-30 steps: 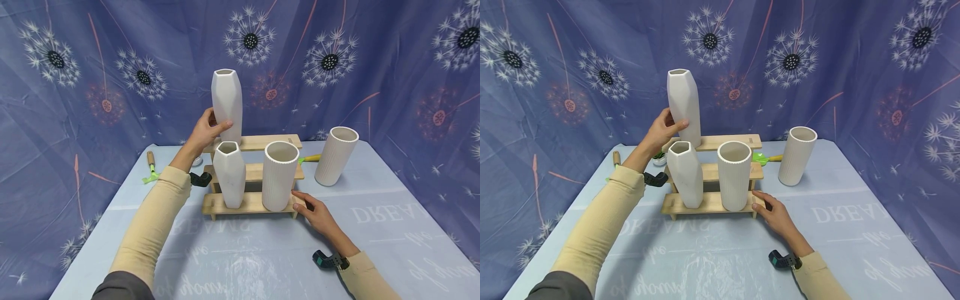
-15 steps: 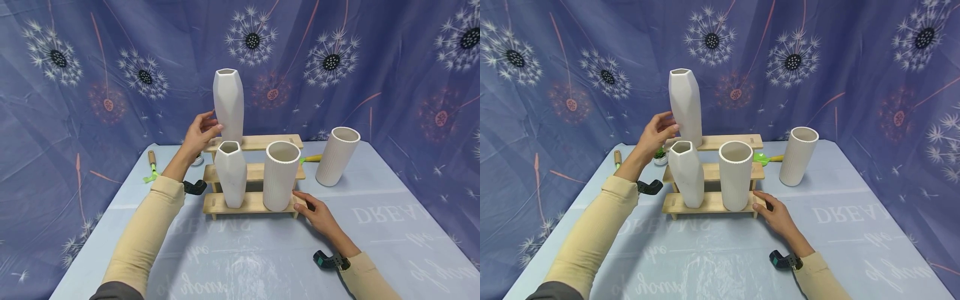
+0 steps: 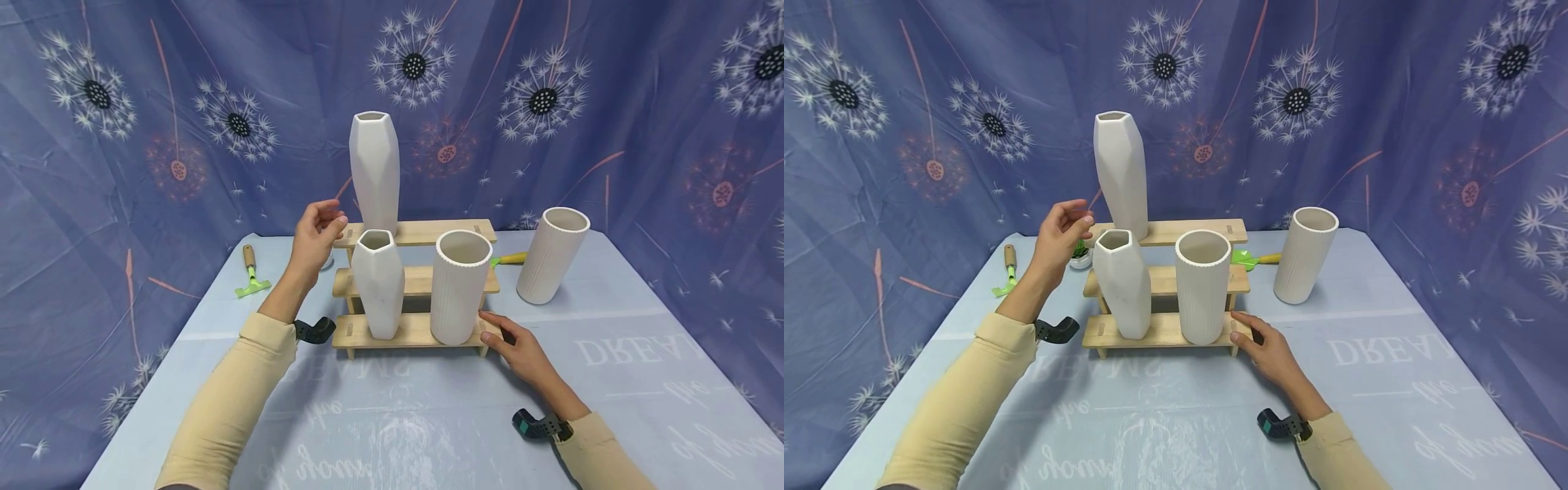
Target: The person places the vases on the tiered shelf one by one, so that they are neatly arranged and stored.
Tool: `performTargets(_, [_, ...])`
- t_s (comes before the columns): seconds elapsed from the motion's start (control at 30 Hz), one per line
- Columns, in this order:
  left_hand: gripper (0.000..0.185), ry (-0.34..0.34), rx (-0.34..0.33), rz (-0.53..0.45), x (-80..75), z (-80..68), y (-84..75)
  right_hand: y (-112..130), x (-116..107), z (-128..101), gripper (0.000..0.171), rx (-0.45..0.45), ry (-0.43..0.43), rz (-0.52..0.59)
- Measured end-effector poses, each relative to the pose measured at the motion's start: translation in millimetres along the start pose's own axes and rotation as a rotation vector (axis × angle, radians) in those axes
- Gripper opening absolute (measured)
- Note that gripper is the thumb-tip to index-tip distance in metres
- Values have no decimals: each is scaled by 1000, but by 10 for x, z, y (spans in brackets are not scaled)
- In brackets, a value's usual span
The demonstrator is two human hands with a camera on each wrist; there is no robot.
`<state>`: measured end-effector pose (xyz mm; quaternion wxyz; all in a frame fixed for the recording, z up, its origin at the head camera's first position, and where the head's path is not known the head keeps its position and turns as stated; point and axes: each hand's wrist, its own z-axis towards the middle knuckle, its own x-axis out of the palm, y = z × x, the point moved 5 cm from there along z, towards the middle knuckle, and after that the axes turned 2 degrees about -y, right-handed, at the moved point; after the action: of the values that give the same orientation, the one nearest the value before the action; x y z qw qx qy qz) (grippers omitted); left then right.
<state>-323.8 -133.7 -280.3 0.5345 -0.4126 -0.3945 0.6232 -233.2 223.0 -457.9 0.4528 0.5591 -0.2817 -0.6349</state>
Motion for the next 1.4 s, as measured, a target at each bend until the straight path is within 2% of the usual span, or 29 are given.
performTargets(0.17, [39, -7, 13, -21, -21, -112, 22, 7, -6, 1, 46, -5, 2, 2])
performTargets(0.47, [37, 2, 22, 29, -61, -283, 95, 8, -4, -4, 46, -7, 6, 5])
performTargets(1.03, [38, 37, 17, 60, -111, -643, 300, -1, 4, 17, 46, -2, 1, -8])
performTargets(1.4, [40, 64, -59, 56, -141, -887, 513, 1, 4, 15, 47, 19, 8, -19])
